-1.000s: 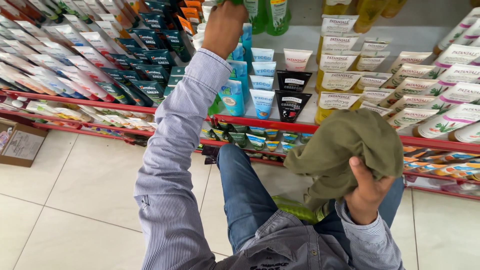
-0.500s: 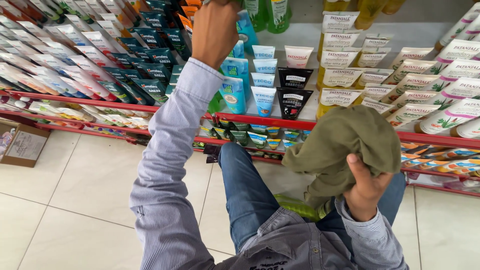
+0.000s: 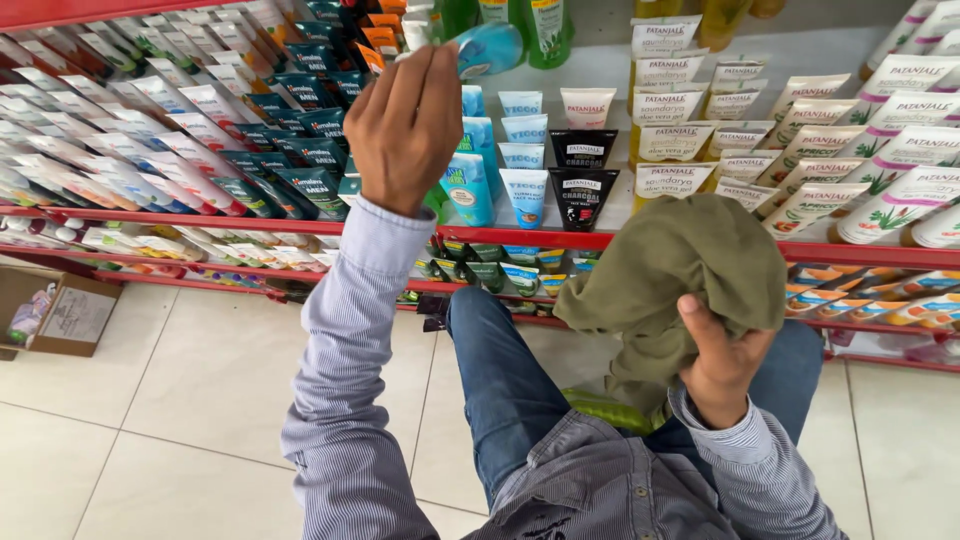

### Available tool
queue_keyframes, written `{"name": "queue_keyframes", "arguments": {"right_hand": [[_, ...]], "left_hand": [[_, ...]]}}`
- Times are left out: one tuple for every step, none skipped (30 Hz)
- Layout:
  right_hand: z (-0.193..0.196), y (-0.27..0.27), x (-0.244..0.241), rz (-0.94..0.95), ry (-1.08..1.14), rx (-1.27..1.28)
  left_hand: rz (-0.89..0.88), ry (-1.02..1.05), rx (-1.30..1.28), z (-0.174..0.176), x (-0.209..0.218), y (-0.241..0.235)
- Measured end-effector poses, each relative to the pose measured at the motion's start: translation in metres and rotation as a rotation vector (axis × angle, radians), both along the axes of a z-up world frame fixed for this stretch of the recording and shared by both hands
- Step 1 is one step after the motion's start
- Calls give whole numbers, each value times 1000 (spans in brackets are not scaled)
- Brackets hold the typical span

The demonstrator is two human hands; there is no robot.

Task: Wiping and cleaning face wash tubes and other skincare products on a shelf using a cloth.

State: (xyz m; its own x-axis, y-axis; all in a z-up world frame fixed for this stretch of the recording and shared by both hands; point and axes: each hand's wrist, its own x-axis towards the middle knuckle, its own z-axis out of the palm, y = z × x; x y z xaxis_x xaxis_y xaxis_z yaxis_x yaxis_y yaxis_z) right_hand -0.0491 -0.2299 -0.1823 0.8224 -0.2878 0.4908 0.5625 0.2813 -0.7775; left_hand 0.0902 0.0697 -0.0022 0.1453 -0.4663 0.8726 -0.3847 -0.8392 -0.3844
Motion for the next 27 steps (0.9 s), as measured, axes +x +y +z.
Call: {"name": "queue_keyframes", "arguments": {"right_hand": [[0, 1, 0, -2, -6, 0], [-1, 1, 0, 0, -23, 15], [-1, 2, 0, 2, -40, 30], [8, 7, -1, -2, -41, 30], [17, 11, -2, 25, -103, 97], [26, 16, -4, 48, -164, 162], [18, 16, 1, 38, -165, 162], [10, 15, 5, -35, -251, 144], [2, 14, 9, -108, -337, 125], [-13, 10, -3, -139, -336, 114], [-19, 3, -1, -157, -334, 88], [-15, -8, 7, -194, -328, 58], [-21, -17, 2, -231, -322, 29], [-28, -27, -5, -278, -309, -1], [-34, -37, -12, -324, -295, -31], [-39, -40, -21, -367, -279, -60], [-42, -43, -29, -410, -262, -89], [-41, -49, -36, -451, -249, -119], [-42, -51, -42, -493, -235, -149], [-43, -53, -46, -539, -223, -178], [-43, -56, -50, -586, -211, -207], [-46, -52, -52, -632, -199, -228], [-48, -48, -52, -678, -186, -249], [-48, -42, -50, -709, -173, -263], [-48, -48, -51, -740, -159, -277], [-48, -54, -51, -753, -146, -292], [-48, -58, -51, -766, -133, -307]], "left_hand": [[-2, -6, 0, 4, -9, -5], [-54, -24, -75, 7, -18, -10], [-108, -42, -149, 10, -27, -14], [-113, -43, -149, 9, -38, -20], [-165, 20, -273, 8, -49, -25], [-223, 85, -397, 7, -59, -31], [-232, 87, -397, 2, -70, -38], [-323, 233, -592, -2, -81, -46], [-413, 390, -780, -8, -91, -54], [-443, 406, -781, -19, -102, -60], [-441, 509, -881, -31, -112, -65], [-451, 631, -969, -44, -119, -74], [-497, 662, -961, -56, -127, -85], [-535, 703, -996, -69, -136, -96], [-571, 746, -1030, -82, -145, -106], [-617, 788, -1018, -87, -150, -118], [-624, 833, -1042, -92, -156, -130], [-633, 875, -1066, -95, -161, -142], [-682, 913, -1053, -102, -162, -153], [-767, 919, -1072, -110, -161, -165], [-853, 925, -1092, -118, -162, -177], [-904, 962, -1069, -128, -162, -182], [-896, 1007, -1064, -138, -162, -186], [-873, 1044, -1059, -147, -161, -188], [-909, 1073, -1036, -144, -162, -191], [-847, 1114, -965, -141, -163, -194], [-787, 1151, -892, -138, -164, -195]]}}
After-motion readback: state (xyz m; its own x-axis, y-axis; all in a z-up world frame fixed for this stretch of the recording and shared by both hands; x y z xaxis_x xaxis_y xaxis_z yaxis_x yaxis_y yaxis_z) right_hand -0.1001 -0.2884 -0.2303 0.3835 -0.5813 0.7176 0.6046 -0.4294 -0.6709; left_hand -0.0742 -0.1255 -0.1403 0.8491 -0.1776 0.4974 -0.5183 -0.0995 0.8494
